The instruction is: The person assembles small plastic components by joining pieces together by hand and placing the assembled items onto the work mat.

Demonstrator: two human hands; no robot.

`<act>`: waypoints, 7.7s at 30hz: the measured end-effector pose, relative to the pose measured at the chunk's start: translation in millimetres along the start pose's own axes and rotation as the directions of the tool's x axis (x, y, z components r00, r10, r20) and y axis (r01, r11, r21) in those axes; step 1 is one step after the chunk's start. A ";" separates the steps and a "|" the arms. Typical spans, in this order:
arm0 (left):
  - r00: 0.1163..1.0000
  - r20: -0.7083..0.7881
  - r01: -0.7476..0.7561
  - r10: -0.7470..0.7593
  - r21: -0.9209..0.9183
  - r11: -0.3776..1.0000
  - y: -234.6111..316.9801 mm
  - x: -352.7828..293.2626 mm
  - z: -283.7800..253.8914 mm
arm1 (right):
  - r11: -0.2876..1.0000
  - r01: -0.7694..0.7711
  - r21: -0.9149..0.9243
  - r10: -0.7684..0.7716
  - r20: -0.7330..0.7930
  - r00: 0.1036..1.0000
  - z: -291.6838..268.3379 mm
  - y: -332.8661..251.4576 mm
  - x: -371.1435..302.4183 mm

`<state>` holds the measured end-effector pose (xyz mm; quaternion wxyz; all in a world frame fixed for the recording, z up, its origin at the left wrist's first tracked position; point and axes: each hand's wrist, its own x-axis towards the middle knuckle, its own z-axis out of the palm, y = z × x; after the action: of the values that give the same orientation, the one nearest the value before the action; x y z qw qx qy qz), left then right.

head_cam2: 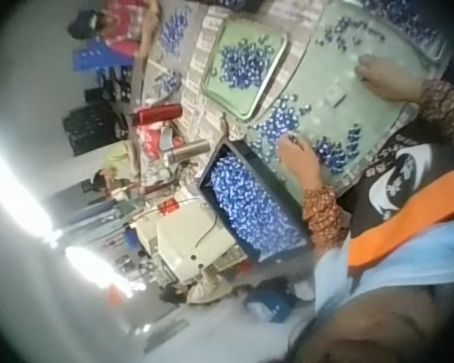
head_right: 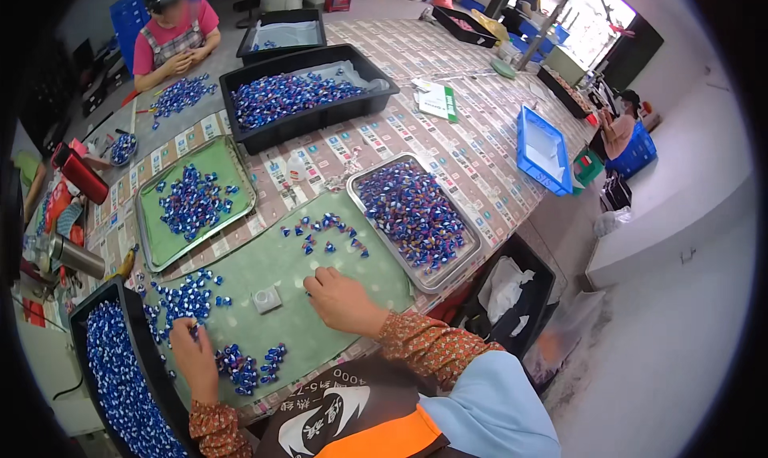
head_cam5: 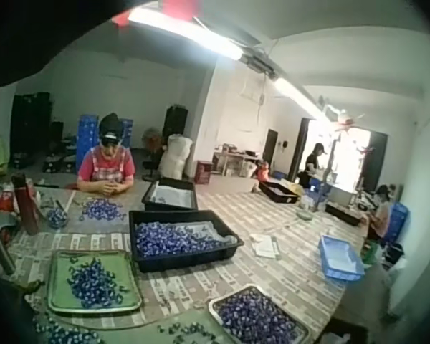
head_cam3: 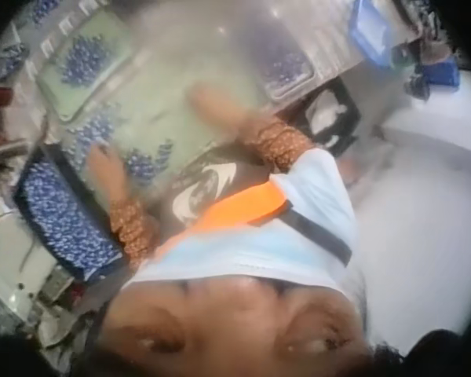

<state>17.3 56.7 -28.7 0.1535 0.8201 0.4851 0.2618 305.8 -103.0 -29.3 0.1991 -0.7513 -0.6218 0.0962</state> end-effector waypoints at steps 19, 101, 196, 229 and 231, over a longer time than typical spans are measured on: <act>0.891 0.300 0.388 -0.342 -0.893 0.228 27.0 -34.9 -52.4 | 0.999 0.042 0.022 -0.042 -0.024 0.999 5.1 4.8 8.5; 0.979 0.198 0.148 0.047 -0.853 0.501 54.7 -93.7 0.5 | 0.679 0.313 0.664 -0.330 -0.105 0.938 12.4 -112.0 -4.6; 0.866 0.479 0.497 -0.140 -0.854 0.152 45.4 -72.6 -26.5 | 0.925 0.379 -0.036 -0.380 -0.032 0.924 -10.0 -49.9 55.5; 0.870 0.490 0.482 -0.057 -0.869 -0.112 62.0 -81.2 -13.7 | 0.701 0.268 0.661 -0.352 -0.007 0.936 -22.7 -116.4 11.2; 0.902 0.426 0.431 -0.060 -0.897 0.102 64.0 -83.2 -15.1 | 0.716 0.283 0.638 -0.352 -0.020 0.936 -21.8 -117.3 7.6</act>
<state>21.7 -47.0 -7.4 0.7570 0.4535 0.2999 0.3624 210.8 -82.3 40.3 0.4208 -0.5162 -0.6821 0.3021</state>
